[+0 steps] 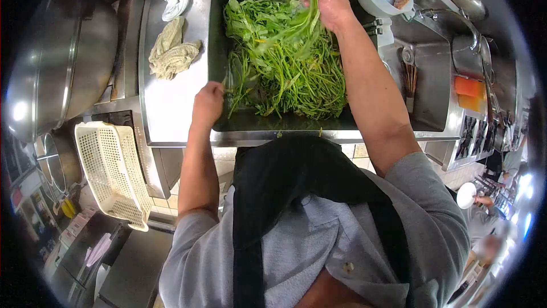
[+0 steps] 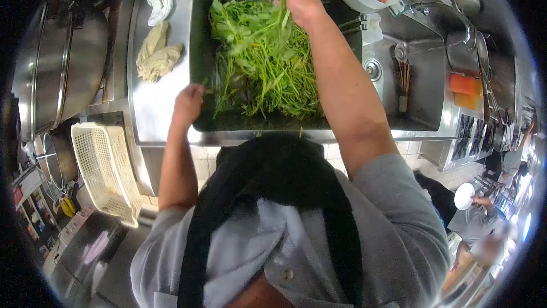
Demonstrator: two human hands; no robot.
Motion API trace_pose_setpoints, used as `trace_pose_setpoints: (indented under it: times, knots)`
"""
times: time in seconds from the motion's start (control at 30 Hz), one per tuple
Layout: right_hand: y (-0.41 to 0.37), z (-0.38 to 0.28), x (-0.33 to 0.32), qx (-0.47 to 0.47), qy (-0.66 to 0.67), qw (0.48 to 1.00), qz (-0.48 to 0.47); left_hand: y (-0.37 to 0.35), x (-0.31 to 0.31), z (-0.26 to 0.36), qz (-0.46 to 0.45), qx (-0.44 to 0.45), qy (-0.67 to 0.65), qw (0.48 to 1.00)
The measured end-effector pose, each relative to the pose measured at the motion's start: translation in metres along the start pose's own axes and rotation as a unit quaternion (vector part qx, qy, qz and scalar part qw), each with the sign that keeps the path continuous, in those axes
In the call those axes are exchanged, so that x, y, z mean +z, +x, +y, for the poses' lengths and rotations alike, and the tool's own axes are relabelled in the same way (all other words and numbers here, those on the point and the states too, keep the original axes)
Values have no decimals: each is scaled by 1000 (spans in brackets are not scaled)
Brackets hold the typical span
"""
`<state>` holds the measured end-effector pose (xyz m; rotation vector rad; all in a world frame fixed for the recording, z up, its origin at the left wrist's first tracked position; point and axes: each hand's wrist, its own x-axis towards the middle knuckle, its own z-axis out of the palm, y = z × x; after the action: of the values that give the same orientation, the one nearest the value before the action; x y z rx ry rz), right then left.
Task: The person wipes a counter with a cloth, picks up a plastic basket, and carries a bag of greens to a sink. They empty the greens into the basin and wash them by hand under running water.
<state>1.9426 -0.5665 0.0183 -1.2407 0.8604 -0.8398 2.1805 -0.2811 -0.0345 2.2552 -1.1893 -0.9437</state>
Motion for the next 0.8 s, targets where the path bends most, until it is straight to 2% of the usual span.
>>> trace_pose_setpoints:
  times: [0.03, 0.1, 0.13, 0.2, 0.3, 0.37, 0.43, 0.57, 0.63, 0.7, 0.8]
  knots:
    - [3, 0, -2, -34, 22, 999, -13, 9, 18, -20, -22, 9, 68, 997]
    - [-4, -24, 3, -8, 63, 998, -16, 22, 42, -38, -101, -45, 33, 993]
    - [-5, -31, 8, 17, 103, 994, 4, 24, 43, -31, -102, -43, 32, 993]
    - [-7, -36, 11, 40, 143, 989, 25, 27, 42, -7, -126, 10, 204, 971]
    - [-14, -37, 7, 39, 164, 986, 9, 41, 45, 15, -115, 71, 260, 956]
    - [-21, -30, 1, 33, 161, 986, -40, 41, 27, 63, -60, 91, 138, 984]
    - [-23, -24, -2, 13, 143, 988, -64, 51, 24, 93, 12, 148, 12, 989]
    - [-33, -25, 4, 31, 121, 991, -54, 57, 16, 160, 33, 189, -93, 977]
    - [-35, -23, 4, 38, 151, 985, -78, 57, 19, 177, 0, 188, -209, 960]
    - [-39, -24, 3, 41, 184, 977, -97, 59, 25, 187, -15, 182, -235, 955]
    - [-43, -21, 3, 56, 242, 961, -118, 61, 38, 192, 3, 220, -231, 948]
